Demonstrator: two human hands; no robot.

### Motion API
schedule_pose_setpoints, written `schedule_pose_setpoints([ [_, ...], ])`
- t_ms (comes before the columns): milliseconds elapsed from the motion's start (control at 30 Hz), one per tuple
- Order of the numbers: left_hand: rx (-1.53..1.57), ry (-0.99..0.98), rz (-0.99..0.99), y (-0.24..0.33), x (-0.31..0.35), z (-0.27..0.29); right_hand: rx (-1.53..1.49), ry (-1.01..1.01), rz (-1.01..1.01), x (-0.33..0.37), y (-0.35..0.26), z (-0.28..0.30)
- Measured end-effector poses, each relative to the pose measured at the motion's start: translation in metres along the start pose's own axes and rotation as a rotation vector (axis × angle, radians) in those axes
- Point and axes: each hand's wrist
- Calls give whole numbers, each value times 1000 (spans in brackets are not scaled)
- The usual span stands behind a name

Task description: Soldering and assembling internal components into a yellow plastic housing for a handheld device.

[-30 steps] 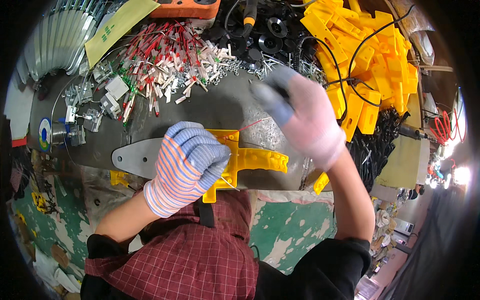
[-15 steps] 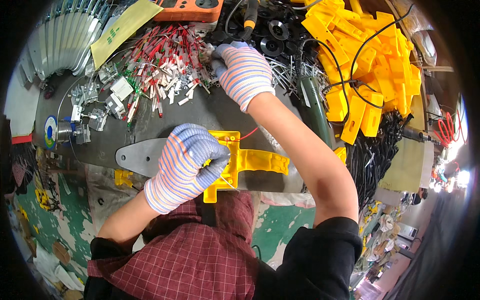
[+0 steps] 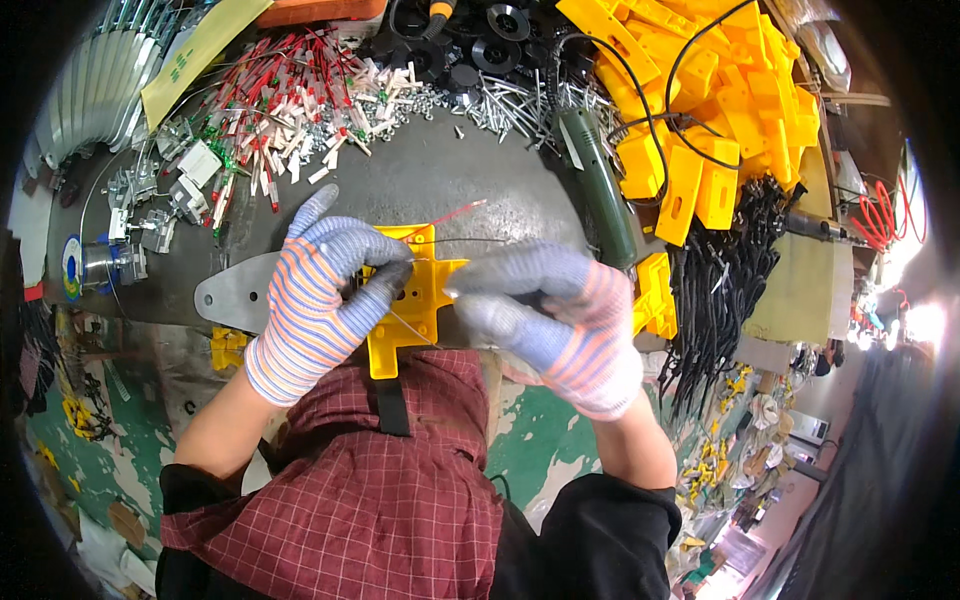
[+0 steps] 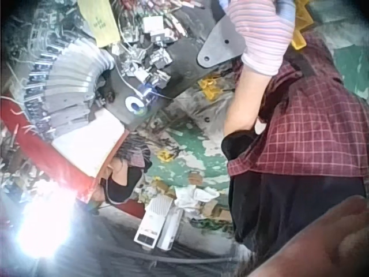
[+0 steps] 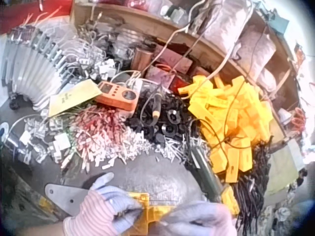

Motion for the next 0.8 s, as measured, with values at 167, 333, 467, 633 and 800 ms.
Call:
schedule_pose_setpoints([
  [167, 47, -8, 11, 1, -1, 0, -55, 29, -37, -22, 28, -1],
  [333, 25, 10, -14, 0, 2, -1, -56, 16, -72, -29, 30, -3],
  [467, 15, 11, -17, 1, 2, 0, -60, 15, -94, -30, 27, -6],
  [633, -2, -4, -27, 1, 1, 1, -72, -10, -63, -30, 26, -6],
  [800, -20, -2, -26, 0, 4, -1, -23, 3, -87, -30, 22, -9],
])
Point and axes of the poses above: each hand's wrist, its own x-axis away from the middle knuckle, its own z-axis out of the back of the hand, y = z × x, and after that the axes turned 15 degrees about -z, right-handed
